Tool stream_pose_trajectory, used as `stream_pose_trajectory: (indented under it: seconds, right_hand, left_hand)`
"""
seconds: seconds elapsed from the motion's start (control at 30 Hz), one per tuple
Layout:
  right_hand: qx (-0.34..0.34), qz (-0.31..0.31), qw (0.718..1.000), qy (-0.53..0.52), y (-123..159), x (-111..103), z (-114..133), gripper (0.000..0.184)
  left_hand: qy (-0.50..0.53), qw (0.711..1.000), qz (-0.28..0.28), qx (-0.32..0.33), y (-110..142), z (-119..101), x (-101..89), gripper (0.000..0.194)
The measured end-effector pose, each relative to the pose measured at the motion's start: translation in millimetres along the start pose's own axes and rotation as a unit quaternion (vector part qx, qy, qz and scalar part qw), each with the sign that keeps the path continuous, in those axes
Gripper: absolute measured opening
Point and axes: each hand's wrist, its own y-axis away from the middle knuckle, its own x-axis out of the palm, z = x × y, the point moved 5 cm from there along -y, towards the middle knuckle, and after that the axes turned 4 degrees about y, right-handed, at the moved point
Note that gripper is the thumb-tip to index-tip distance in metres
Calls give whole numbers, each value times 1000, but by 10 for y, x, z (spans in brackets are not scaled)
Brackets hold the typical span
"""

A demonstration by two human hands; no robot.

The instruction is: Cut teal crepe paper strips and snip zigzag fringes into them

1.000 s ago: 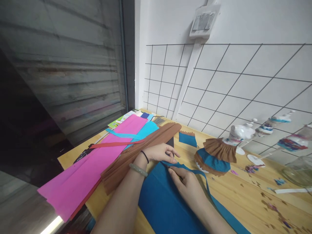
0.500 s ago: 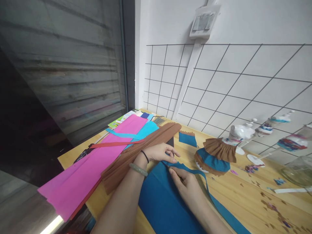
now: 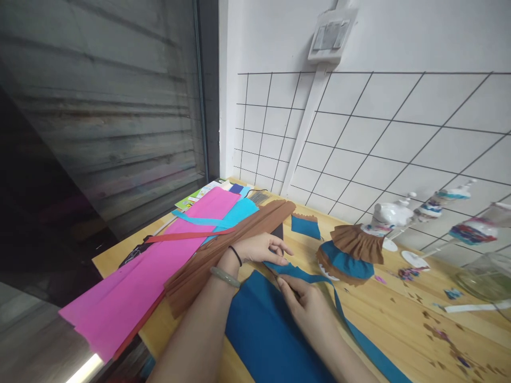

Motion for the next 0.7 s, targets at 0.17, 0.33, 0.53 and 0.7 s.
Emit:
stream_pose_trajectory:
  seconds: [0.17, 0.33, 0.53, 0.7]
  right_hand:
    - [-14, 84, 996, 41, 400, -202, 25, 31]
    - [69, 63, 986, 135, 984, -806, -599, 35]
    - [162, -94, 932, 310, 1453, -1474, -1806, 36]
    - [58, -137, 903, 404, 1555, -1515, -1750, 36]
  left_hand:
    - [-17, 1000, -10, -12, 9, 12, -27, 43]
    - [-51, 998, -22, -23, 10, 7, -57, 43]
    - [-107, 993, -33, -29, 56, -200, 31, 42]
    - [-133, 990, -47, -32, 93, -380, 96, 47]
